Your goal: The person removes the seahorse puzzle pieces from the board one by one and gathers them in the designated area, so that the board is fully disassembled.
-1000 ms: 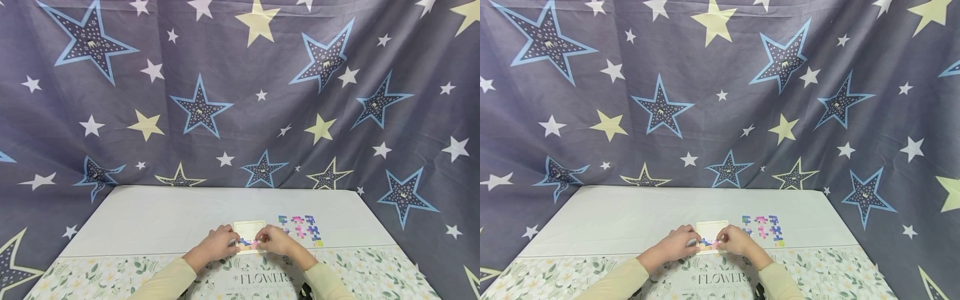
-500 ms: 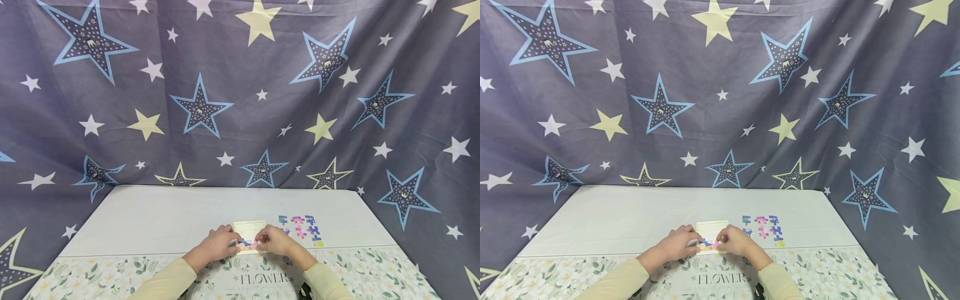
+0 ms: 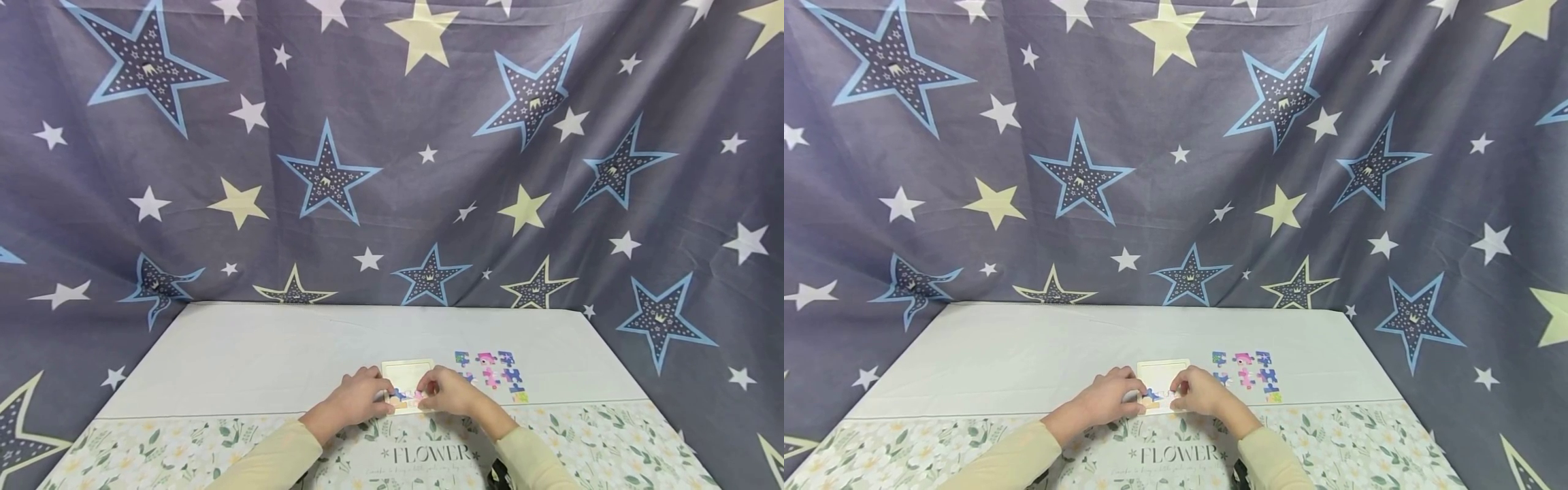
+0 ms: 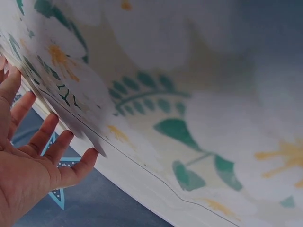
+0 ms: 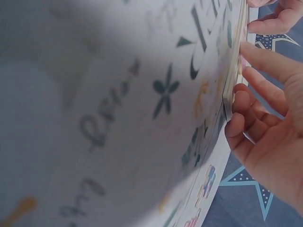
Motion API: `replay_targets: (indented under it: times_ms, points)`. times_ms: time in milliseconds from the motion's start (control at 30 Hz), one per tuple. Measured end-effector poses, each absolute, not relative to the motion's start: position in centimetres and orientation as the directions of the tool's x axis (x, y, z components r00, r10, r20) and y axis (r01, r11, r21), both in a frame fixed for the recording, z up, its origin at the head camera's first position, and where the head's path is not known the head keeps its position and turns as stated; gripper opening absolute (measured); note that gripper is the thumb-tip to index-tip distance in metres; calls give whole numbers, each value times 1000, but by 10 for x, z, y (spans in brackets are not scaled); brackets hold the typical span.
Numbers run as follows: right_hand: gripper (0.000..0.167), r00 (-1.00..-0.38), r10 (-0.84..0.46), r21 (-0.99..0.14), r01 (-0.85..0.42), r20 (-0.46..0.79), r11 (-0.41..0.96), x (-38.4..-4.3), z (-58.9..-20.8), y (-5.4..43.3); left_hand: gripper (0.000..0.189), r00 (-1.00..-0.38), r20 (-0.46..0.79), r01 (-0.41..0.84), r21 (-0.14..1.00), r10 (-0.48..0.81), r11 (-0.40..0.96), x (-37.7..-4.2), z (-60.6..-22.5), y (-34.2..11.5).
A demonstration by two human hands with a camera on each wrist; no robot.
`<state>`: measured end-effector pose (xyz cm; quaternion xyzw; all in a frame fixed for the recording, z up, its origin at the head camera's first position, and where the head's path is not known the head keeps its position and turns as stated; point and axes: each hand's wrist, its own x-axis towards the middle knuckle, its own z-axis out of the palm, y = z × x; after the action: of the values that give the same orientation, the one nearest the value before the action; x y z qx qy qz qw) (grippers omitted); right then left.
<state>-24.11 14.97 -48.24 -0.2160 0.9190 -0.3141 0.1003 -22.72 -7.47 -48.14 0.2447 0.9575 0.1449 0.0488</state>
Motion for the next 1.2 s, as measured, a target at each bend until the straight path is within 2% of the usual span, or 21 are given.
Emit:
replay_targets:
  times_ms: [400,1200]
  points:
    - [23,-878,-477,-654,-343,-33,675,-241,-481,148,36,-879,-20,448,312,477,838,-227,-479,-74]
    - [24,-876,-481,-614,-380,1,691,-237,-480,151,36,-883,-22,439,318,470,840,-226,-479,-73]
